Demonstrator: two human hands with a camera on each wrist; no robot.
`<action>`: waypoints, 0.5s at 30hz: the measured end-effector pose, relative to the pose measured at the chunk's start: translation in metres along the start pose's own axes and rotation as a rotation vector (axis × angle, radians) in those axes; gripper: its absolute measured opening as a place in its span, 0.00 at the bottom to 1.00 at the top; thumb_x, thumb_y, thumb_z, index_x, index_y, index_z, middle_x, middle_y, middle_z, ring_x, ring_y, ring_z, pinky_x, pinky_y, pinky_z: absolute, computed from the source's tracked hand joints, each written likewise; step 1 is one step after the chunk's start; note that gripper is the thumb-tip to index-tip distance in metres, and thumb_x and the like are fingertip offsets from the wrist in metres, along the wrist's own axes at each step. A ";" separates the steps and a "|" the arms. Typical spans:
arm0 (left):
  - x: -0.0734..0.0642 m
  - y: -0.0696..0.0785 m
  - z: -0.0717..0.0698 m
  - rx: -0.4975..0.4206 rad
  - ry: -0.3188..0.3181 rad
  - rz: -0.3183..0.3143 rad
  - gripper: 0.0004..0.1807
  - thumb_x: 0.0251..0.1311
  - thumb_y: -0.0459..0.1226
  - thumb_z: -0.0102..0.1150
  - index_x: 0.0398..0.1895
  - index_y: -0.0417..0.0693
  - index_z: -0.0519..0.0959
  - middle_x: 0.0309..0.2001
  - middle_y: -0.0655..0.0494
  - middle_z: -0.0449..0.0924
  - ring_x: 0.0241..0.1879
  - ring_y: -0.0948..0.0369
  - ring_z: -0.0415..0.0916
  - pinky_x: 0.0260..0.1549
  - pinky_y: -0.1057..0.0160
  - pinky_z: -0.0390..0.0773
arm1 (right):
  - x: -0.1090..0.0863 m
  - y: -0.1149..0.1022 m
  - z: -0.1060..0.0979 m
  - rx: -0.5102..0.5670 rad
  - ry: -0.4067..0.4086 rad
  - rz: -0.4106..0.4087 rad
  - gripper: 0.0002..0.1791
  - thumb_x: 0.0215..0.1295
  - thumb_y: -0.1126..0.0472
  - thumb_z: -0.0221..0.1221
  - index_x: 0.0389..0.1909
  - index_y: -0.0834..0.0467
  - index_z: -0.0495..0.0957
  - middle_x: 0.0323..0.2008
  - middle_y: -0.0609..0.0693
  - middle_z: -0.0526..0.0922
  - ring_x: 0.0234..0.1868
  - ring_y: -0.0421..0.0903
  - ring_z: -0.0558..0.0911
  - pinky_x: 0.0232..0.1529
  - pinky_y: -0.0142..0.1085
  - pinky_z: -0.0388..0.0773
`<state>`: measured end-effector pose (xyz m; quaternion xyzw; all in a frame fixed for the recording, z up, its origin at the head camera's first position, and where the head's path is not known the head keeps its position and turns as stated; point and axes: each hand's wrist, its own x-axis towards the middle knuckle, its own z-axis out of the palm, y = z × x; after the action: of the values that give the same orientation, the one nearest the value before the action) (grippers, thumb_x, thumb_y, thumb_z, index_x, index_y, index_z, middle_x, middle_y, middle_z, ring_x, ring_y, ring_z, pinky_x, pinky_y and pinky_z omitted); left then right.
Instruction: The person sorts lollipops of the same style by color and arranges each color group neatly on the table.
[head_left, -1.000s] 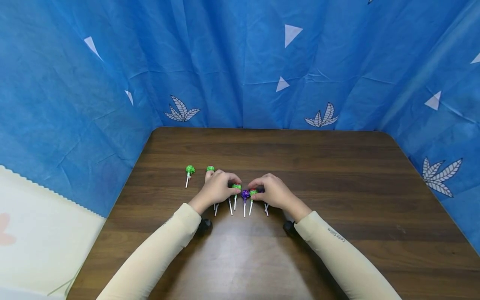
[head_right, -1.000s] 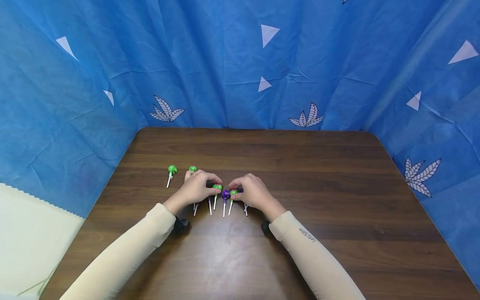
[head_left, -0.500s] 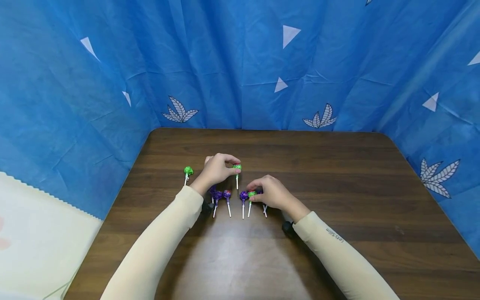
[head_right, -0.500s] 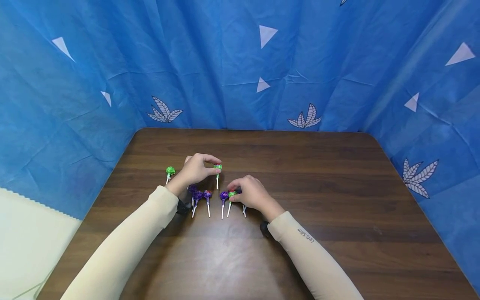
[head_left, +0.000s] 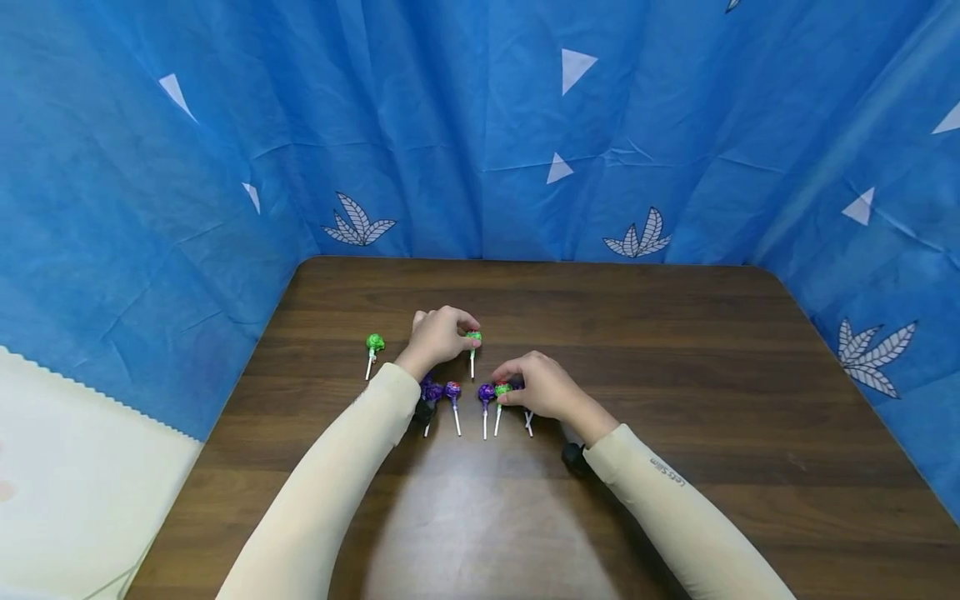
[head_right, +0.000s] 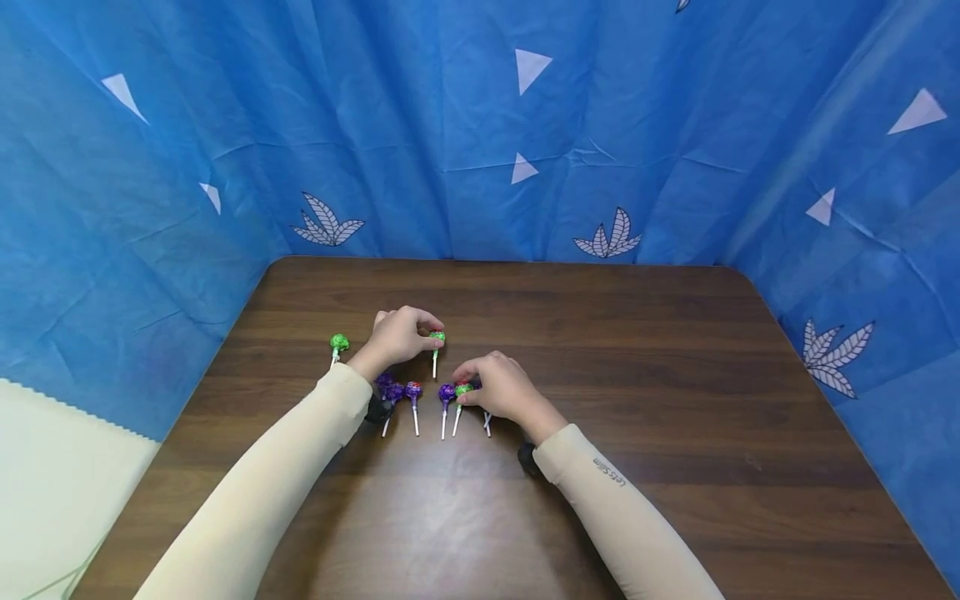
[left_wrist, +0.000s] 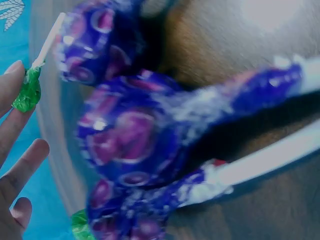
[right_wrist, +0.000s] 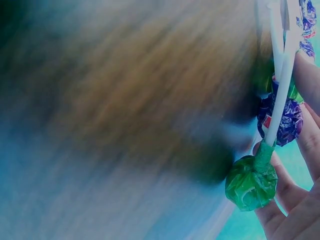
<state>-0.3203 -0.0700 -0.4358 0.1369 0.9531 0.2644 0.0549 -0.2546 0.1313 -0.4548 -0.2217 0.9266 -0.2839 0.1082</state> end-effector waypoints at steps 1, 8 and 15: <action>0.000 -0.001 0.001 -0.001 -0.005 -0.006 0.14 0.58 0.45 0.70 0.47 0.55 0.86 0.46 0.59 0.88 0.51 0.55 0.81 0.57 0.47 0.58 | 0.000 0.000 0.000 0.002 0.000 0.002 0.16 0.57 0.57 0.72 0.47 0.51 0.86 0.42 0.42 0.89 0.52 0.46 0.79 0.58 0.47 0.73; 0.002 -0.004 0.006 0.006 -0.029 -0.020 0.15 0.57 0.46 0.71 0.47 0.56 0.87 0.46 0.60 0.88 0.50 0.56 0.81 0.55 0.47 0.57 | 0.000 0.000 0.000 0.016 -0.002 0.009 0.16 0.57 0.58 0.71 0.47 0.52 0.86 0.42 0.42 0.89 0.52 0.45 0.82 0.57 0.46 0.75; 0.003 -0.006 0.011 0.052 -0.029 -0.005 0.14 0.56 0.46 0.72 0.45 0.55 0.87 0.45 0.61 0.88 0.50 0.57 0.81 0.55 0.48 0.58 | -0.001 0.000 0.000 0.023 -0.002 0.013 0.16 0.58 0.57 0.71 0.48 0.52 0.86 0.42 0.42 0.89 0.52 0.45 0.80 0.56 0.46 0.75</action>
<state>-0.3224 -0.0685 -0.4479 0.1395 0.9591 0.2372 0.0656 -0.2537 0.1322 -0.4546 -0.2149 0.9245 -0.2936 0.1136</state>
